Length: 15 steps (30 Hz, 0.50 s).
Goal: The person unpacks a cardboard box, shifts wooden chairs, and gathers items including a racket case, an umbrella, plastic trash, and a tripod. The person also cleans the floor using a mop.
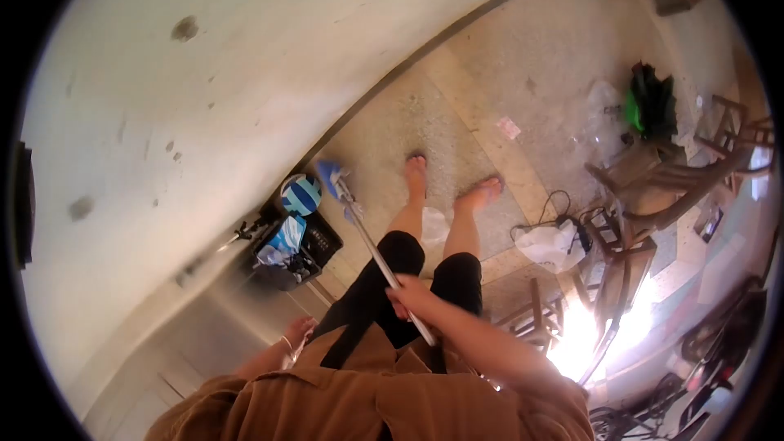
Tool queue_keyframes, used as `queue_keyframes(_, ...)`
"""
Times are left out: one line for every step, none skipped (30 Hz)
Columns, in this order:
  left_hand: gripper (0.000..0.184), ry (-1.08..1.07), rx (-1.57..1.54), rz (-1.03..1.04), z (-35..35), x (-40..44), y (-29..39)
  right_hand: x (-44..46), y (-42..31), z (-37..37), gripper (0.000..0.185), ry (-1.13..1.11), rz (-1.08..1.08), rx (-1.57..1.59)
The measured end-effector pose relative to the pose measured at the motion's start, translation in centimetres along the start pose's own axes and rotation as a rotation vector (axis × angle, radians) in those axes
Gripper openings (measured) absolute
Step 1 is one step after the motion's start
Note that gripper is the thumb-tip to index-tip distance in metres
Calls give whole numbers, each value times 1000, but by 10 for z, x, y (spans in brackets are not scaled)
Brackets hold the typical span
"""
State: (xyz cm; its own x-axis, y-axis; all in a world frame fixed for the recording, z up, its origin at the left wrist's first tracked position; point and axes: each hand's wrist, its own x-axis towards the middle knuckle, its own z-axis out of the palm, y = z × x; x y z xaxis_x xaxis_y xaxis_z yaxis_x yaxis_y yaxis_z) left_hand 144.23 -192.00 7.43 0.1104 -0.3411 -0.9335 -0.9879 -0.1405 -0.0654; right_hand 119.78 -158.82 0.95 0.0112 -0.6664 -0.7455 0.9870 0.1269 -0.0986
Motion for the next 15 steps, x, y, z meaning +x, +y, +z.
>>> queue_keyframes(35,-20,-1,29,-1,7,-7,50,13,-9,9,-20,-10,-36)
queue_keyframes(35,-39,13,51,2,6,-8,72,4,-15,7,12,17,-36)
queue_keyframes(35,-67,112,46,10,2,5,88,-11,-23,7,45,40,-37)
queue_keyframes(35,-93,215,42,14,-4,21,91,-20,-37,15,60,40,168)
queue_keyframes(35,-117,314,24,12,-11,27,84,-23,-52,25,70,53,373)
queue_keyframes(33,-135,195,-37,0,4,12,66,-30,-73,37,0,43,459)
queue_keyframes(32,-77,106,-55,-3,0,8,36,-35,-94,49,-65,30,540)
queue_keyframes(31,-24,13,-58,0,1,16,-3,-41,-107,53,-37,-31,498)
queue_keyframes(30,25,-85,-54,5,4,25,-39,-47,-119,57,-9,-98,446)
queue_keyframes(31,57,-28,-77,6,4,31,-64,-44,-132,57,113,-144,498)
queue_keyframes(32,10,70,-39,0,12,28,-87,-41,-141,56,233,-193,550)
queue_keyframes(32,-35,168,3,-9,26,22,-116,-41,-145,56,216,-277,644)
queue_keyframes(33,-78,266,46,-11,34,20,-142,-44,-145,56,194,-362,737)
queue_keyframes(33,-93,340,108,-7,30,32,-157,-47,-143,56,290,-408,727)
queue_keyframes(33,-105,416,168,2,15,54,-168,-48,-140,56,385,-454,720)
